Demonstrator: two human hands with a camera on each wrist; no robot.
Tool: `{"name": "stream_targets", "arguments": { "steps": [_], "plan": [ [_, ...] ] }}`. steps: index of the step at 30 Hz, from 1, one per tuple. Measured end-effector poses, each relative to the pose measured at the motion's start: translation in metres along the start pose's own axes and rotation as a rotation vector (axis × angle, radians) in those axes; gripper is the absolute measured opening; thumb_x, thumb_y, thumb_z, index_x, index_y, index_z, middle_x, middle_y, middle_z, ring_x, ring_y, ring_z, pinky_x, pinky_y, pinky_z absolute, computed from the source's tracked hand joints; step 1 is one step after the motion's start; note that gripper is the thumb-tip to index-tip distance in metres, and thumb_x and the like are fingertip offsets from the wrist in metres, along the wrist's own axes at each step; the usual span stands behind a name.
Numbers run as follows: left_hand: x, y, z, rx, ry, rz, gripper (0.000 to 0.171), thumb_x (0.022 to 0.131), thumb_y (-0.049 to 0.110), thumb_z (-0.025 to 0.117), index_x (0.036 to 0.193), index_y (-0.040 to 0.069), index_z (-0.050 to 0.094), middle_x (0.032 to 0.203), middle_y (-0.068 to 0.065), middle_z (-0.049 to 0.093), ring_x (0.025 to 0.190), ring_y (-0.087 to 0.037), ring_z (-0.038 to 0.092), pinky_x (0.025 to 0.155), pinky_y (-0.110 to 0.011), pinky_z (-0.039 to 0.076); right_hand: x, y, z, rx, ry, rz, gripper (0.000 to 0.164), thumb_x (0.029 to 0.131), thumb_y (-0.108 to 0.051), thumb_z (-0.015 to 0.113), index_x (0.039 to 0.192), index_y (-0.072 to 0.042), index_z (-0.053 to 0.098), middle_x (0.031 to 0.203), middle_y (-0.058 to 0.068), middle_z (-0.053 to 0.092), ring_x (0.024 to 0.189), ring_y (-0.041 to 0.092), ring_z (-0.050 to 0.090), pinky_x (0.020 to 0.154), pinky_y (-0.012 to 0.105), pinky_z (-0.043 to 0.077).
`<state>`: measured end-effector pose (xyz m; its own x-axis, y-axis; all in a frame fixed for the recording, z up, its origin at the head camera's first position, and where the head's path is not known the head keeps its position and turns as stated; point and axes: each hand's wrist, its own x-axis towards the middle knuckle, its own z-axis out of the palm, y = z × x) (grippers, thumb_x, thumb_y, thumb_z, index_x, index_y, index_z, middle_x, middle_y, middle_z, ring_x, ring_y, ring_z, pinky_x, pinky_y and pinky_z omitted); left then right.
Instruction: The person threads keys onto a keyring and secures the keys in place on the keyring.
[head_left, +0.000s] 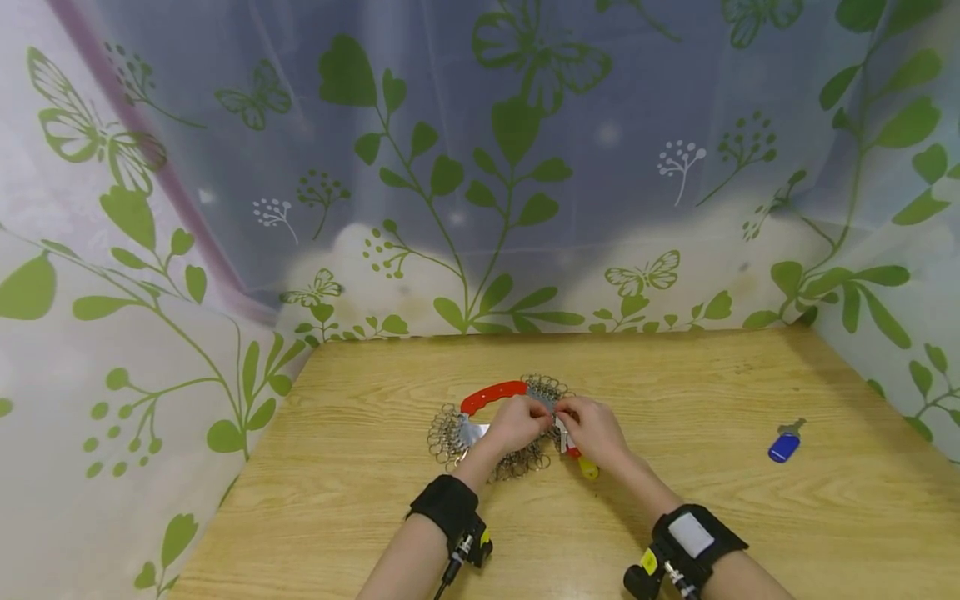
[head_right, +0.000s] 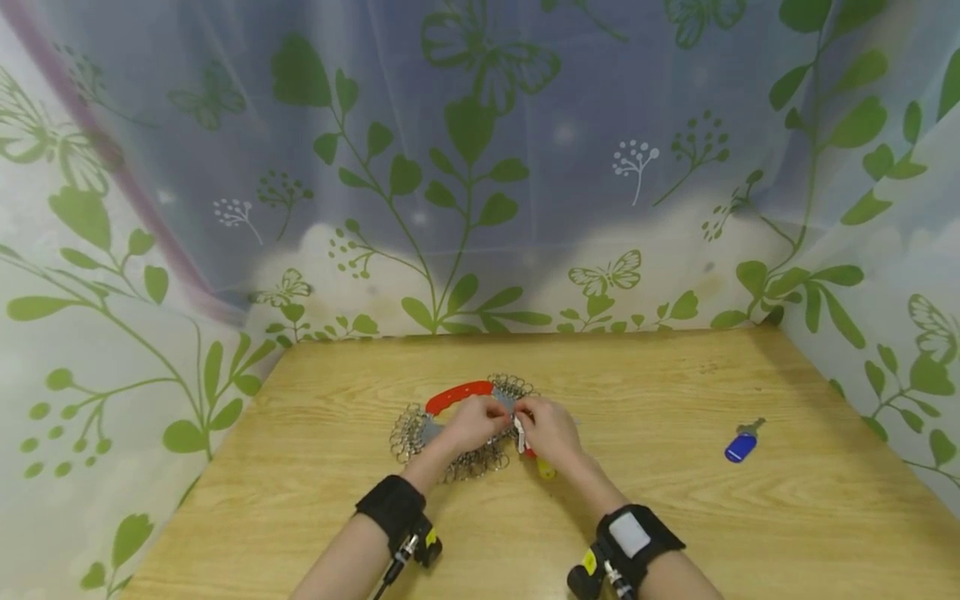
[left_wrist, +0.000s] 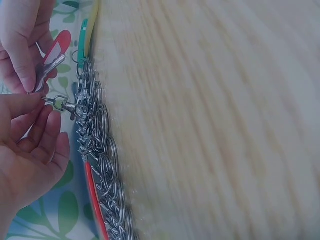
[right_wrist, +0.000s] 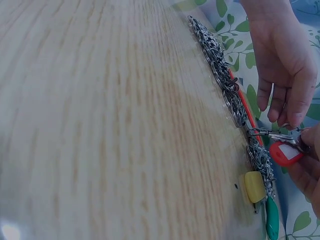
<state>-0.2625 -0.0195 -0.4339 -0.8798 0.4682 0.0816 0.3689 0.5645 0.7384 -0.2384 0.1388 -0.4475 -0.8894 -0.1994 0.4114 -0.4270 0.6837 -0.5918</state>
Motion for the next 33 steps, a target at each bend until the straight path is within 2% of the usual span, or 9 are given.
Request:
{"name": "stream_targets", "arguments": {
  "steps": [4,10,18,26,33],
  "plan": [
    [0.0004,0.0008,0.0008,0.005,0.010,-0.005,0.029,0.092,0.011,0.057,0.070,-0.006,0.063,0.049,0.004,0.028,0.044,-0.010,0.025,0.048,-0.024,0.026,-0.0006,-0.0001,0.0007,-0.004,0.010,-0.007,0.009,0.088,-0.003,0.062,0.094,-0.002,0.069,0.090,0.008,0.066,0.075,0.019,0.061,0.063,0.032,0.047],
    [0.0020,0.0005,0.0017,0.002,0.028,0.006,0.032,0.091,0.009,0.057,0.060,0.002,0.055,0.049,0.004,0.026,0.044,-0.011,0.023,0.048,-0.024,0.025,-0.0004,0.0013,0.0022,-0.009,0.031,-0.024,0.009,0.087,-0.002,0.063,0.094,-0.002,0.069,0.089,0.008,0.067,0.074,0.019,0.061,0.062,0.033,0.048],
    [0.0040,0.0002,0.0029,-0.006,0.030,-0.034,0.023,0.091,0.011,0.058,0.075,-0.003,0.067,0.050,0.003,0.031,0.044,-0.011,0.027,0.049,-0.024,0.027,-0.0001,0.0013,0.0021,-0.006,0.026,-0.023,0.009,0.087,-0.002,0.063,0.093,-0.003,0.069,0.091,0.009,0.067,0.076,0.020,0.061,0.063,0.033,0.048],
    [0.0033,0.0022,0.0015,-0.027,0.044,-0.081,0.017,0.091,0.012,0.058,0.085,0.005,0.073,0.057,0.003,0.046,0.046,-0.011,0.031,0.050,-0.024,0.030,-0.0004,0.0013,0.0008,-0.014,0.012,-0.017,0.009,0.087,-0.003,0.063,0.094,-0.004,0.069,0.091,0.009,0.066,0.075,0.019,0.060,0.062,0.032,0.047],
    [0.0053,-0.0008,0.0030,0.028,0.061,-0.051,0.015,0.090,0.015,0.062,0.086,0.007,0.074,0.070,0.002,0.060,0.052,-0.009,0.040,0.053,-0.023,0.035,-0.0002,0.0006,-0.0008,0.016,-0.007,0.024,0.011,0.088,-0.004,0.062,0.097,-0.004,0.069,0.094,0.009,0.066,0.077,0.018,0.061,0.064,0.033,0.047]
  ]
}}
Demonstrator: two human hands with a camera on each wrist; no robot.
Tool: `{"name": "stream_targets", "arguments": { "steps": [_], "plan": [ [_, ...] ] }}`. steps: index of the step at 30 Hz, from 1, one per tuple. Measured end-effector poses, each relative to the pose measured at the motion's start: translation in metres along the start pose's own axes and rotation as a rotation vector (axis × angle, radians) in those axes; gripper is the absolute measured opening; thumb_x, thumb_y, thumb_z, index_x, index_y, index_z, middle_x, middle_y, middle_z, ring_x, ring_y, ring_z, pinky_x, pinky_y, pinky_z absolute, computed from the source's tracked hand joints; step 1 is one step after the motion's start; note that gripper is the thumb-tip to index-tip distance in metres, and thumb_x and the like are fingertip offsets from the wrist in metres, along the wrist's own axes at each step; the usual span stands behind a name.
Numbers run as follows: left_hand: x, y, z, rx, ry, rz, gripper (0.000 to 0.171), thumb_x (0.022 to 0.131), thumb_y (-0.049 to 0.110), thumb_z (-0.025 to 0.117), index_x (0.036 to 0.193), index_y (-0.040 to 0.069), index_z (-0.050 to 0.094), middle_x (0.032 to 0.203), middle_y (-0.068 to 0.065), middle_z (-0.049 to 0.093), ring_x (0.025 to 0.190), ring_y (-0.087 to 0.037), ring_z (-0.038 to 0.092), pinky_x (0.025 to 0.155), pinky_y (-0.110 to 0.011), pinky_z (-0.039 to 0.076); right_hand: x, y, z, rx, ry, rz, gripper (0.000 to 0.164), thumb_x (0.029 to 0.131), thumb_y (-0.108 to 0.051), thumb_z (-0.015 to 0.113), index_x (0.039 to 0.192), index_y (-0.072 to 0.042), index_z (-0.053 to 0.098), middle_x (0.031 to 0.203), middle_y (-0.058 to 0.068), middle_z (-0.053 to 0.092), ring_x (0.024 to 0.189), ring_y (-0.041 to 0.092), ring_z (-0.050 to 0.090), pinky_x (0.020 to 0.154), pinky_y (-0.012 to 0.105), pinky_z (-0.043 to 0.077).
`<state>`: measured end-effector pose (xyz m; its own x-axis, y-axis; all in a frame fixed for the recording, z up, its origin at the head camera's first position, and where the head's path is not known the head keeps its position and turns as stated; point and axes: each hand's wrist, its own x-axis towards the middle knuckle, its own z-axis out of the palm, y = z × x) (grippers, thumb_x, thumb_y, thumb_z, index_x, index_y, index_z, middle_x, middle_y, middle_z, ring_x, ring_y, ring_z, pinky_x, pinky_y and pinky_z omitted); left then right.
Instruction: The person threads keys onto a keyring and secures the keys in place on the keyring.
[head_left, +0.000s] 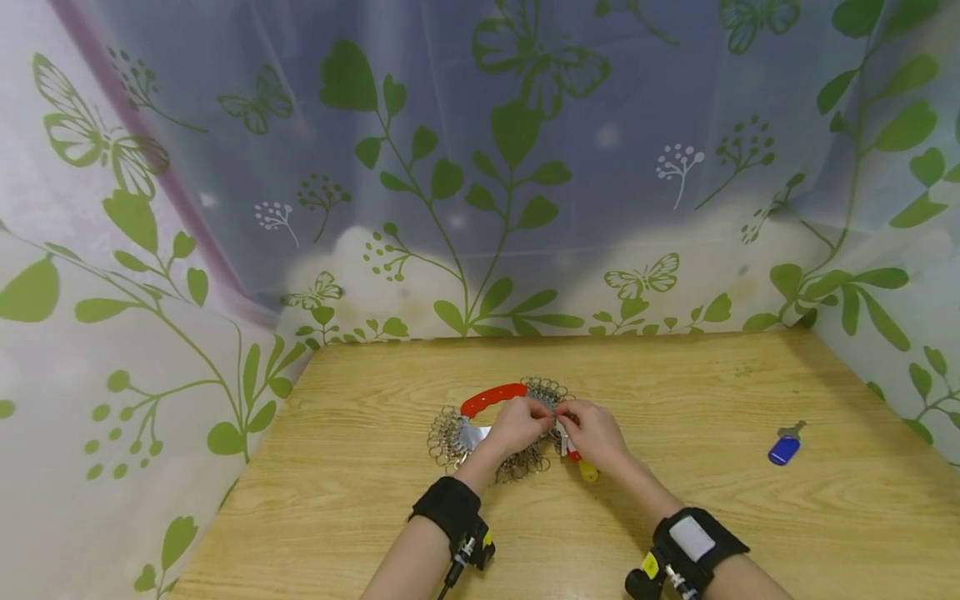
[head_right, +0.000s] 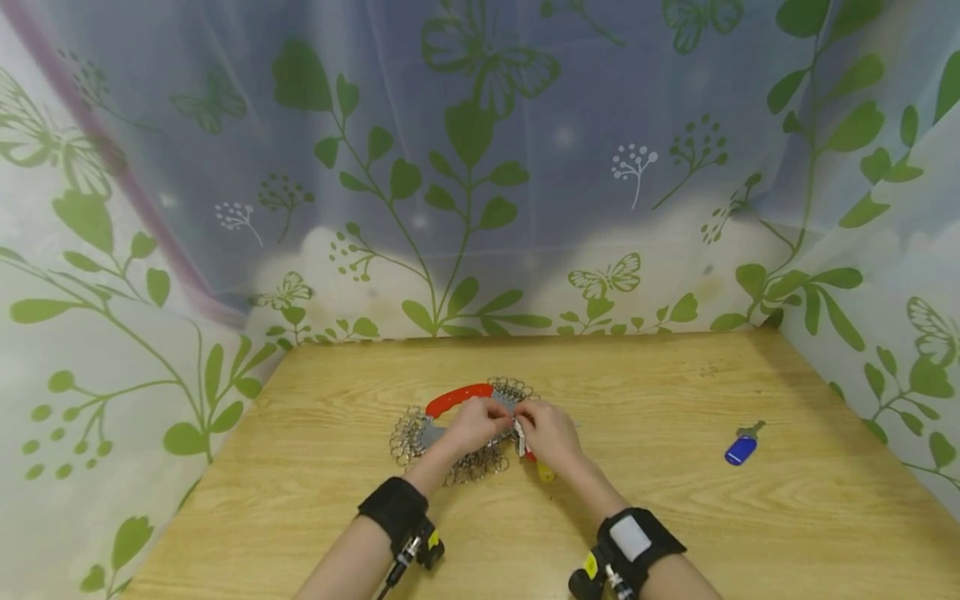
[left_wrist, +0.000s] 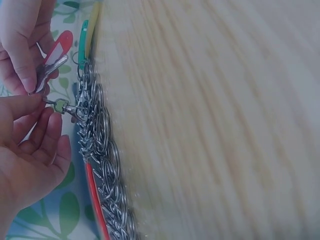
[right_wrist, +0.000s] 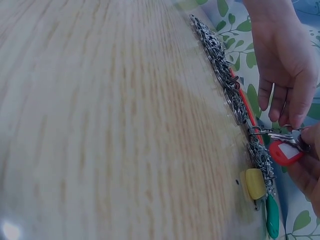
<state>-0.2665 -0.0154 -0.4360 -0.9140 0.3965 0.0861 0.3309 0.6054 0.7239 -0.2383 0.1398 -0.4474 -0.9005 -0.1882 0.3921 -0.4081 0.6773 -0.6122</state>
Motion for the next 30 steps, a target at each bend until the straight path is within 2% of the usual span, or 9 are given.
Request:
{"name": "stream_targets", "arguments": {
  "steps": [8,15,18,21,24,27,30],
  "plan": [
    [-0.003,0.002,-0.005,-0.018,-0.016,0.016,0.017,0.090,0.020,0.062,0.089,0.008,0.074,0.077,0.002,0.062,0.054,-0.010,0.042,0.053,-0.024,0.035,-0.001,0.003,-0.004,0.043,-0.021,-0.009,0.011,0.089,-0.003,0.060,0.096,-0.003,0.069,0.094,0.010,0.067,0.076,0.019,0.061,0.063,0.032,0.048],
    [-0.009,-0.004,-0.014,-0.004,-0.063,0.038,0.023,0.091,0.017,0.060,0.079,0.000,0.069,0.059,0.001,0.047,0.049,-0.011,0.034,0.051,-0.024,0.030,-0.008,0.005,-0.008,0.057,-0.075,-0.005,0.010,0.086,0.000,0.062,0.093,0.001,0.069,0.089,0.011,0.067,0.078,0.023,0.063,0.066,0.035,0.050],
    [-0.011,-0.006,-0.016,0.036,-0.083,0.023,0.018,0.090,0.015,0.062,0.081,0.002,0.071,0.064,0.001,0.055,0.051,-0.010,0.039,0.052,-0.024,0.033,-0.012,0.006,-0.010,0.042,-0.100,0.003,0.008,0.085,0.000,0.063,0.090,0.002,0.068,0.087,0.010,0.067,0.076,0.022,0.063,0.065,0.034,0.050],
    [-0.013,-0.005,-0.016,0.083,-0.139,0.000,0.013,0.088,0.016,0.065,0.085,0.007,0.073,0.074,0.001,0.063,0.059,-0.010,0.049,0.056,-0.025,0.038,-0.017,0.007,-0.012,0.042,-0.139,0.002,0.005,0.083,0.001,0.064,0.086,0.002,0.068,0.081,0.008,0.067,0.072,0.019,0.062,0.061,0.029,0.050],
    [-0.016,-0.003,-0.014,0.122,-0.208,-0.007,0.009,0.085,0.018,0.067,0.084,0.010,0.073,0.077,0.003,0.064,0.066,-0.010,0.054,0.059,-0.025,0.042,-0.022,0.008,-0.013,0.059,-0.188,0.013,0.006,0.079,0.003,0.065,0.084,0.002,0.067,0.078,0.005,0.065,0.069,0.017,0.061,0.057,0.025,0.048],
    [-0.017,-0.003,-0.013,0.156,-0.271,0.013,0.009,0.084,0.017,0.069,0.079,0.011,0.073,0.072,0.004,0.062,0.062,-0.010,0.052,0.057,-0.024,0.040,-0.025,0.007,-0.013,0.045,-0.241,0.029,0.009,0.076,0.004,0.066,0.083,-0.001,0.066,0.076,0.003,0.063,0.069,0.015,0.060,0.058,0.026,0.048],
    [-0.018,-0.004,-0.011,0.206,-0.305,0.035,0.011,0.083,0.017,0.070,0.074,0.012,0.073,0.067,0.005,0.061,0.057,-0.008,0.049,0.053,-0.023,0.038,-0.026,0.006,-0.014,-0.029,-0.261,0.034,0.007,0.077,0.000,0.068,0.083,-0.003,0.067,0.075,0.000,0.063,0.069,0.013,0.058,0.061,0.028,0.048]
  ]
}}
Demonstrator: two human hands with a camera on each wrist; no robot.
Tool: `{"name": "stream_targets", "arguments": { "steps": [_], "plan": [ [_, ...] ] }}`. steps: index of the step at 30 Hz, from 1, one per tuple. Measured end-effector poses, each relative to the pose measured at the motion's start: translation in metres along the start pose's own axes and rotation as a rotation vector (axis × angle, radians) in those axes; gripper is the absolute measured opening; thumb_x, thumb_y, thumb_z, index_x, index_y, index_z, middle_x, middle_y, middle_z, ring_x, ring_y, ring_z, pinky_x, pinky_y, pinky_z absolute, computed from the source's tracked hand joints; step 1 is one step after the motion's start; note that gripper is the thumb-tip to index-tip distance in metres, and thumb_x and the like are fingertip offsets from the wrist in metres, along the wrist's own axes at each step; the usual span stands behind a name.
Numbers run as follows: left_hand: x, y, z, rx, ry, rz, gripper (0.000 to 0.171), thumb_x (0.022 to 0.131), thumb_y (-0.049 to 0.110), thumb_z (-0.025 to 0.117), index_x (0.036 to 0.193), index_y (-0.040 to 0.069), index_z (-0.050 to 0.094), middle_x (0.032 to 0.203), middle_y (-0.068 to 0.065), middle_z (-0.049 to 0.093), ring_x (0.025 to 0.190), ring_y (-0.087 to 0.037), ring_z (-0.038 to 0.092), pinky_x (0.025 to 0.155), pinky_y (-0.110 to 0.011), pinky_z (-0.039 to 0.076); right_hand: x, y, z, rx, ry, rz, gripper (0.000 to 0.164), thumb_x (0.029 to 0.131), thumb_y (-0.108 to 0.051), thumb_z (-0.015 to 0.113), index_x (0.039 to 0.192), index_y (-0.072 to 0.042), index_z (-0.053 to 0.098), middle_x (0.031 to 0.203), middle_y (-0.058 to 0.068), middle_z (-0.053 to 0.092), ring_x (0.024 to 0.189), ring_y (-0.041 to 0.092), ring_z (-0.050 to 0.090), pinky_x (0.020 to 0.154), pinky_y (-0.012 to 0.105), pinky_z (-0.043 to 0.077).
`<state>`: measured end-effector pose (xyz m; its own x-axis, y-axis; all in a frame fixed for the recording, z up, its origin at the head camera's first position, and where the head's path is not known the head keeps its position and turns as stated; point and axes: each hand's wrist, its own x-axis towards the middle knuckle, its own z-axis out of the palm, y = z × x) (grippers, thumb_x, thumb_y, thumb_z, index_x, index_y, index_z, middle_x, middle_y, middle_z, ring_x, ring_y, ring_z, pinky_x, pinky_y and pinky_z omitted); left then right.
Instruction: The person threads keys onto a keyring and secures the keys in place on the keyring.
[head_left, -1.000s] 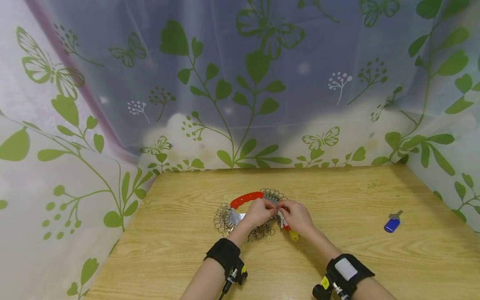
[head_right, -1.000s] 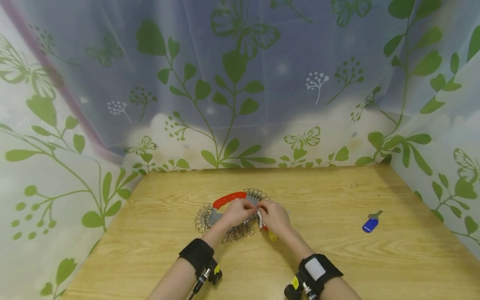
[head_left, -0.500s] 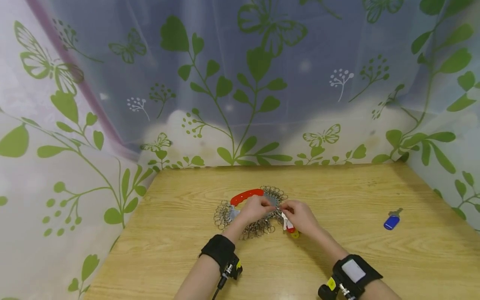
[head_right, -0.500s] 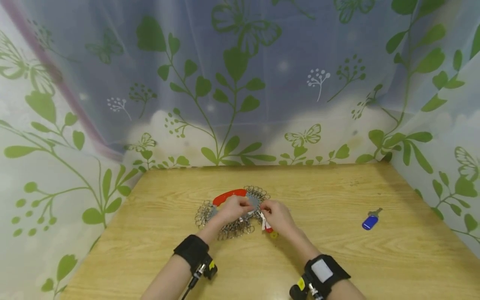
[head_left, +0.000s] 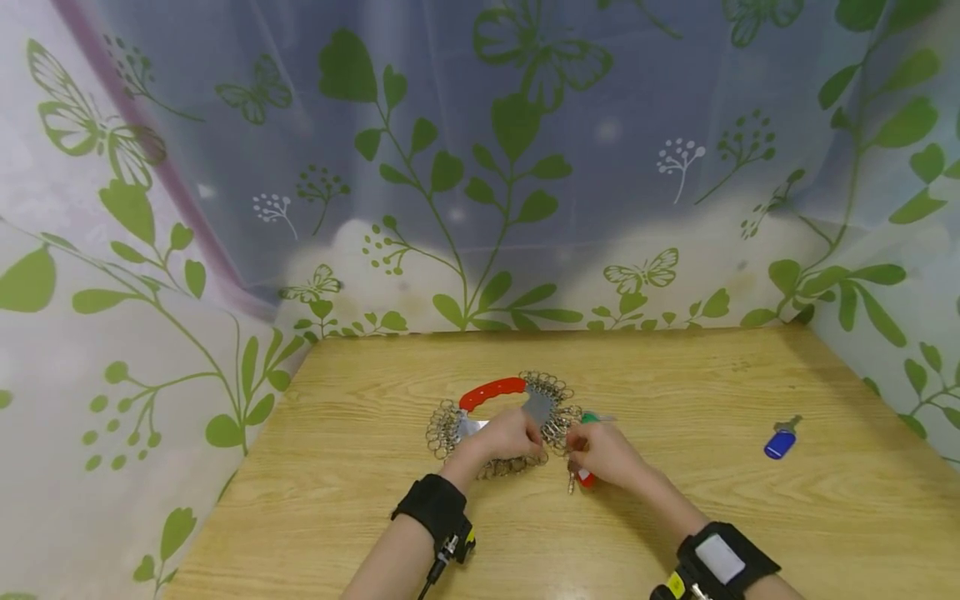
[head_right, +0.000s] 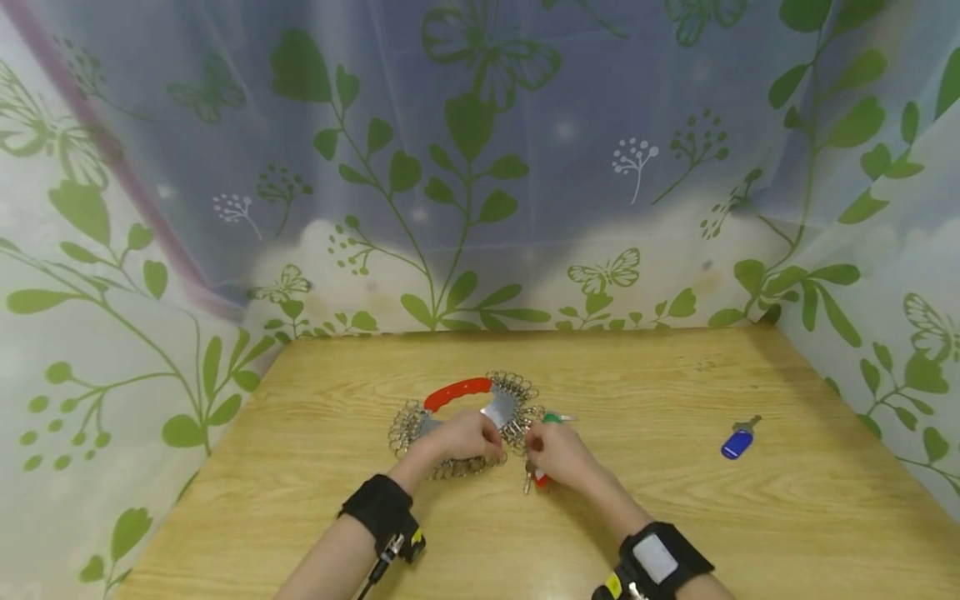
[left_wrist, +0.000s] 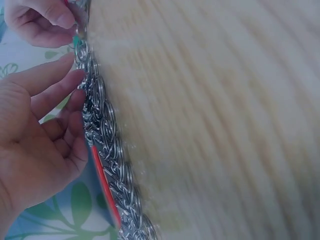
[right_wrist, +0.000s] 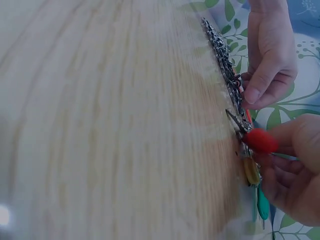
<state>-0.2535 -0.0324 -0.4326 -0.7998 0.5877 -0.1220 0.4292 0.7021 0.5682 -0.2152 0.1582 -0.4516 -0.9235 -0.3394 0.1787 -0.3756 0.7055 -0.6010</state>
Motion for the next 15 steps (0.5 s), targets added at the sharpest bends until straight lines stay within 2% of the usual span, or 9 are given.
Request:
{"name": "stream_targets", "arguments": {
  "steps": [4,7,11,15],
  "plan": [
    [-0.001,0.001,0.002,0.045,-0.016,-0.008,0.013,0.082,0.019,0.072,0.071,0.013,0.072,0.064,0.005,0.060,0.053,-0.009,0.046,0.051,-0.023,0.036,-0.002,0.001,-0.008,-0.108,0.027,0.027,0.008,0.080,-0.008,0.068,0.087,-0.005,0.069,0.077,-0.001,0.063,0.071,0.014,0.057,0.063,0.032,0.046],
    [-0.002,0.003,0.002,0.090,-0.020,-0.020,0.012,0.082,0.020,0.071,0.071,0.014,0.071,0.065,0.006,0.059,0.054,-0.010,0.046,0.052,-0.024,0.036,-0.005,0.010,-0.026,-0.141,0.060,0.069,0.012,0.083,-0.011,0.065,0.091,-0.004,0.069,0.081,0.003,0.063,0.075,0.019,0.058,0.065,0.036,0.046],
    [-0.003,0.006,0.001,0.193,-0.027,-0.013,0.010,0.083,0.023,0.070,0.074,0.018,0.072,0.068,0.011,0.058,0.058,-0.007,0.050,0.056,-0.023,0.039,-0.017,0.033,-0.068,-0.149,0.100,0.174,0.019,0.087,-0.011,0.058,0.097,0.003,0.066,0.089,0.015,0.065,0.080,0.029,0.061,0.066,0.042,0.047],
    [-0.002,0.007,0.000,0.323,-0.024,0.014,0.009,0.081,0.028,0.072,0.076,0.021,0.071,0.069,0.013,0.057,0.060,-0.005,0.050,0.058,-0.022,0.041,-0.036,0.064,-0.117,-0.218,0.096,0.348,0.033,0.090,-0.015,0.051,0.108,0.012,0.058,0.102,0.030,0.060,0.082,0.039,0.059,0.062,0.045,0.047]
  ]
}}
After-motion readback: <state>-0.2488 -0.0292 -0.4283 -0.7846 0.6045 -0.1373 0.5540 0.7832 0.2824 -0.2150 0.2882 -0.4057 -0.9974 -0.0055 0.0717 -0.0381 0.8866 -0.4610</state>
